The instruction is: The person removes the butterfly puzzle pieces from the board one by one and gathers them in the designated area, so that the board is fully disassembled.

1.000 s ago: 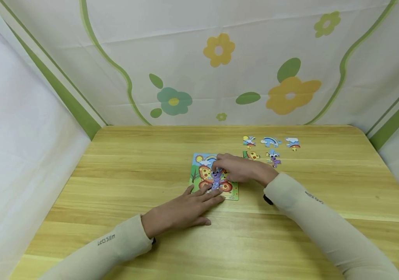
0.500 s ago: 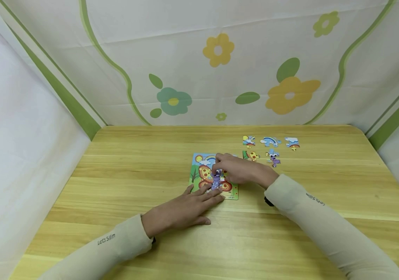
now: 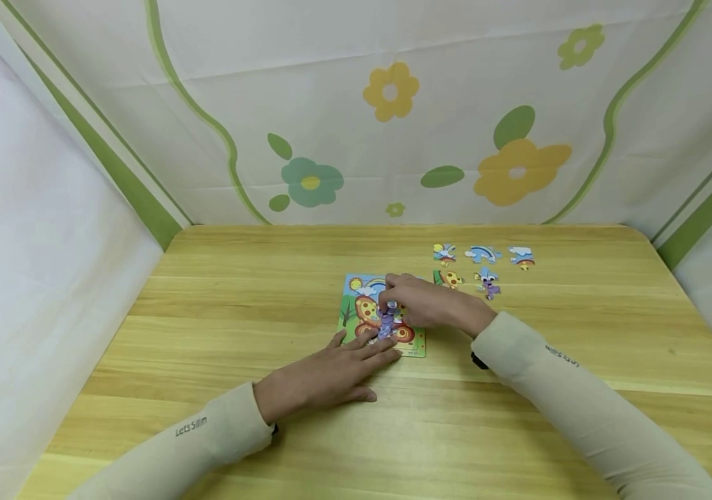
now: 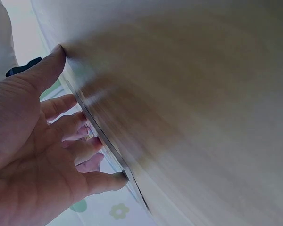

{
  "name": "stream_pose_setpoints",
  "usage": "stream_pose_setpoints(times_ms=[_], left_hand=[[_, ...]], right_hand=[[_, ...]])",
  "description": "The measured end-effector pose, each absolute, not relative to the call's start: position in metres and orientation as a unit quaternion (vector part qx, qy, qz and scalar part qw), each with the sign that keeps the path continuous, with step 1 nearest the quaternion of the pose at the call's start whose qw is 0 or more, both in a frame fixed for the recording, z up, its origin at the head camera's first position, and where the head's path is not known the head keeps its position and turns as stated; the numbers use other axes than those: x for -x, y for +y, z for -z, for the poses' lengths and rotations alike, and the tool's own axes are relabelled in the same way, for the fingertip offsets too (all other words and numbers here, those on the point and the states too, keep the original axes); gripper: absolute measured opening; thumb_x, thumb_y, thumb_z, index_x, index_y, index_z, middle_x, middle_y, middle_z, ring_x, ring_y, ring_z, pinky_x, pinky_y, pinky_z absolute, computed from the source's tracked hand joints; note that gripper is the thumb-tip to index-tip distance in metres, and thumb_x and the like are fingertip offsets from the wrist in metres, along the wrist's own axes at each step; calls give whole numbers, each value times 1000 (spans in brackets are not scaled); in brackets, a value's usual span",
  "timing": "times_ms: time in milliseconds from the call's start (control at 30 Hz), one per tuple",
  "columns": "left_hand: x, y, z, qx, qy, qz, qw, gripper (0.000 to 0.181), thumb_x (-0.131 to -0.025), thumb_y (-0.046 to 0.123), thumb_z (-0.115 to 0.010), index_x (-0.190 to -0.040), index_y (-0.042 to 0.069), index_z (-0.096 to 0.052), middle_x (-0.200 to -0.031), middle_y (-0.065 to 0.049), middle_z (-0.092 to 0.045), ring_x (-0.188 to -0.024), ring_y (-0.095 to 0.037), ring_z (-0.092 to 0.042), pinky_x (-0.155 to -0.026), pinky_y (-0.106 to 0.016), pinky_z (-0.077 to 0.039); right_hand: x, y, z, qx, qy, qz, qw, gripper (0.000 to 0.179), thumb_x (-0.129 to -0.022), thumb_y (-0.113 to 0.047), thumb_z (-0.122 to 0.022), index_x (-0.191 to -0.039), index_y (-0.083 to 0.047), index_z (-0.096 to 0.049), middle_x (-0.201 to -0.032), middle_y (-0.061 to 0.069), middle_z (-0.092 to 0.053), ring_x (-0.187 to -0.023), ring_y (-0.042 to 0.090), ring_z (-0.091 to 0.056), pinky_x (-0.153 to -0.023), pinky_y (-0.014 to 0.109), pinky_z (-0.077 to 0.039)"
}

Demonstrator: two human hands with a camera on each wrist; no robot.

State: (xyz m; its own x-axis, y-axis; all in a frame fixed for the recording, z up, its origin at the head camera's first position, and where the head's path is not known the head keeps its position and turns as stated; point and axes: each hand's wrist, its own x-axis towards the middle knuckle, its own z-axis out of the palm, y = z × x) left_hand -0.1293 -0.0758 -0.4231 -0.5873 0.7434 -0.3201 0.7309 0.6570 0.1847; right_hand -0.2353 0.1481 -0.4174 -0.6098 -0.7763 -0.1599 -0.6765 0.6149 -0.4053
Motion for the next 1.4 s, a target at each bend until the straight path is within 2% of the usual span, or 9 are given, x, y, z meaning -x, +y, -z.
stream_pose_setpoints(times_ms=[400, 700, 933, 1167, 1400], left_hand=[[129, -75, 422, -409, 893, -13, 189, 72, -107, 48, -54, -169, 27, -23, -177, 5, -16, -163, -27, -20, -121, -66, -33], [129, -76, 423, -414, 892, -18, 183, 73, -107, 48, -53, -169, 26, -23, -177, 5, -16, -163, -28, -19, -121, -66, -33], [129, -76, 424, -414, 891, -22, 184, 73, -107, 48, -53, -169, 25, -23, -177, 4, -16, -163, -28, -19, -121, -67, -33], [128, -76, 422, -411, 892, -26, 188, 72, -107, 47, -53, -169, 25, -23, -177, 4, -16, -164, -28, -17, -121, -67, -32], [128, -76, 424, -411, 892, -24, 187, 72, -107, 47, -53, -169, 26, -22, -177, 4, -15, -164, -28, -17, -121, -67, -32]], right_hand=[[237, 159, 409, 419, 888, 156, 111, 32, -90, 3, -77, -116, -15, -73, -118, 7, -61, -105, 24, -59, -88, 44, -54], [237, 187, 408, 402, 898, 161, 84, 34, -88, 9, -74, -113, -13, -74, -118, 9, -63, -103, 25, -61, -84, 44, -54], [238, 221, 405, 378, 907, 170, 70, 33, -88, 9, -75, -114, -11, -75, -117, 8, -62, -104, 25, -63, -86, 45, -56], [242, 263, 404, 335, 925, 169, 68, 34, -88, 10, -71, -114, -11, -76, -116, 7, -63, -100, 21, -63, -81, 40, -55], [250, 303, 410, 299, 938, 162, 73, 35, -85, 12, -71, -115, -6, -75, -115, 15, -63, -100, 28, -67, -81, 44, -57]])
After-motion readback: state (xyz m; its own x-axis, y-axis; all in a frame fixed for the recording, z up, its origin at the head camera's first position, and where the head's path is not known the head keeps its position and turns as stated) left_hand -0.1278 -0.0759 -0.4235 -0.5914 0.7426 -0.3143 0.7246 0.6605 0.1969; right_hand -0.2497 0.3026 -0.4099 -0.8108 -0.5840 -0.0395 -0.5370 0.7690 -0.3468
